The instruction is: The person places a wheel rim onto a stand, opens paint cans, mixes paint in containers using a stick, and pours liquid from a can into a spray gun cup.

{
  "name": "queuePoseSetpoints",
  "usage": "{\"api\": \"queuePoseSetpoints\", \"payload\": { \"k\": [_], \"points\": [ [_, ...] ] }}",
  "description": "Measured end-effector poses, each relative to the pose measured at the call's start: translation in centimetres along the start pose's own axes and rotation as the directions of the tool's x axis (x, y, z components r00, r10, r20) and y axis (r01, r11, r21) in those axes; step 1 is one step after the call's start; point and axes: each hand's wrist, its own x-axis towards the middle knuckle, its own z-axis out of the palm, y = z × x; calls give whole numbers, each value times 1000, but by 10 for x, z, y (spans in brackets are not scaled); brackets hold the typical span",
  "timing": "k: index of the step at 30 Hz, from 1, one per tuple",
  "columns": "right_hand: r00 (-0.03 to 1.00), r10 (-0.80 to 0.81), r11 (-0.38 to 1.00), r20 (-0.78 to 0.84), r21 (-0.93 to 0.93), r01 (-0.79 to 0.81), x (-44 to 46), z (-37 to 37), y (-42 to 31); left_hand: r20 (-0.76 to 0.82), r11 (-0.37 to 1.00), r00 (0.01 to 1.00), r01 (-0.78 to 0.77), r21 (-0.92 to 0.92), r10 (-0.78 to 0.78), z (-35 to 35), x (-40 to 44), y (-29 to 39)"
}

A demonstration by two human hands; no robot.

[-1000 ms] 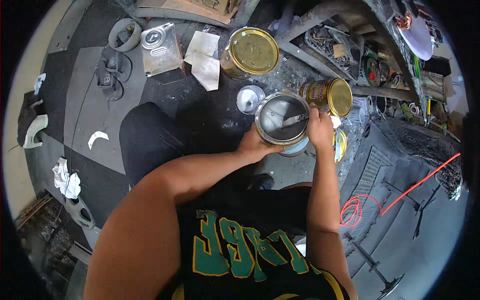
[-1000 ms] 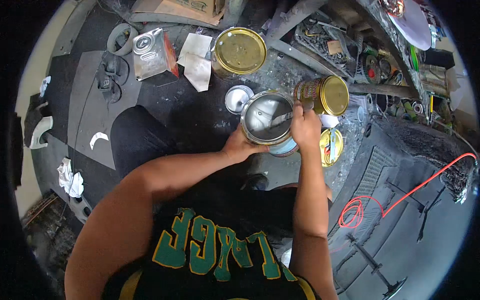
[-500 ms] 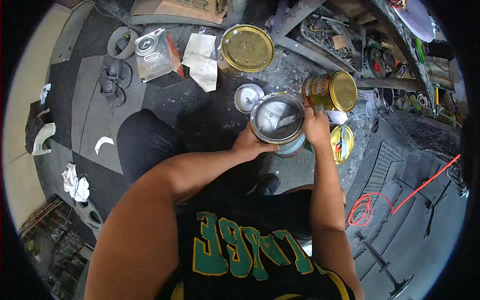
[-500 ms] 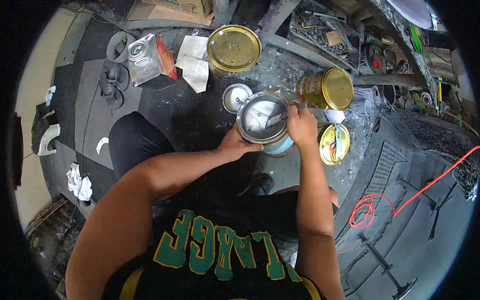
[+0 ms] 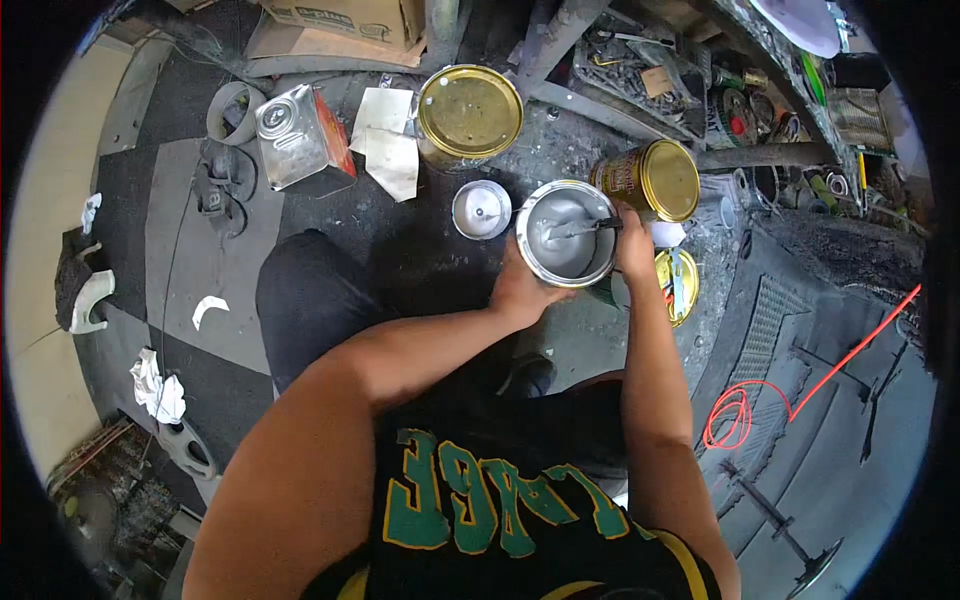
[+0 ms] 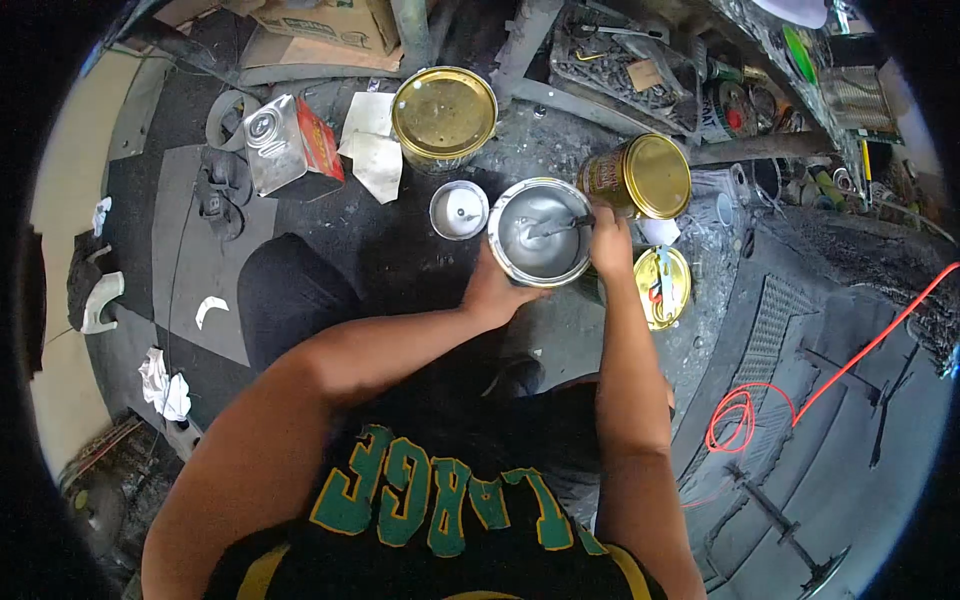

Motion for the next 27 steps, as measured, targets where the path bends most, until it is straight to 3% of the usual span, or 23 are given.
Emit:
{"api": "queuePoseSetpoints", "payload": {
  "k": [2, 3, 6, 7, 10, 11, 13, 16, 17, 18, 19, 20, 23, 25, 26, 27],
  "points": [
    [998, 62, 890, -2, 452, -55, 9, 0, 3, 14, 996, 996, 84, -13, -84, 20, 8, -16],
    [993, 118, 896, 12, 429, -112, 10, -1, 2, 15, 999, 999, 40, 33, -40, 30, 12, -28],
    [1000, -7, 865, -13, 501, 12, 20, -1, 25, -118, 967, 993, 56, 247, -28, 61, 8, -35],
    [999, 26, 752, 40, 658, -46, 22, -2, 28, -102, 970, 991, 109, 216, -89, 60, 12, -31],
    [971, -171, 944, -167, 253, 210, 4, -31, 5, 107, 971, 965, 235, 38, -238, 35, 13, -22],
    [945, -149, 948, -291, 230, 220, -7, -39, -17, 106, 951, 947, 293, 98, -303, 31, 9, -17],
    [981, -74, 978, -180, 182, 107, -8, -59, -8, 89, 887, 897, 408, 216, -434, 27, -7, -11],
    [993, 0, 965, -117, 259, 30, -22, -85, -23, 479, 834, 685, 411, 367, -548, 10, -17, -3],
    [991, -44, 960, -130, 269, 78, -24, -92, -21, 617, 864, 609, 286, 414, -498, 6, -19, 4],
    [992, 12, 934, -129, 355, 35, -29, -98, -29, 738, 888, 505, 153, 434, -448, 2, -21, 14],
    [992, -31, 927, -124, 367, 75, -29, -101, -27, 794, 933, 528, -4, 359, -303, -2, -30, 19],
    [990, -75, 918, -123, 378, 117, -29, -103, -24, 809, 918, 499, -62, 391, -310, -5, -31, 23],
    [969, -176, 982, -175, 37, 185, -30, -96, -21, 840, 837, 423, -272, 475, -339, -19, -22, 44],
    [992, -78, 994, -102, -88, 69, -29, -87, -13, 808, 724, 400, -380, 576, -433, -28, -7, 37],
    [997, -25, 988, -69, -152, 14, -28, -81, -8, 768, 672, 445, -391, 629, -461, -37, -1, 39],
    [994, -75, 990, -74, -122, 66, -29, -73, -6, 752, 613, 436, -439, 657, -494, -44, 8, 36]
  ]
}}
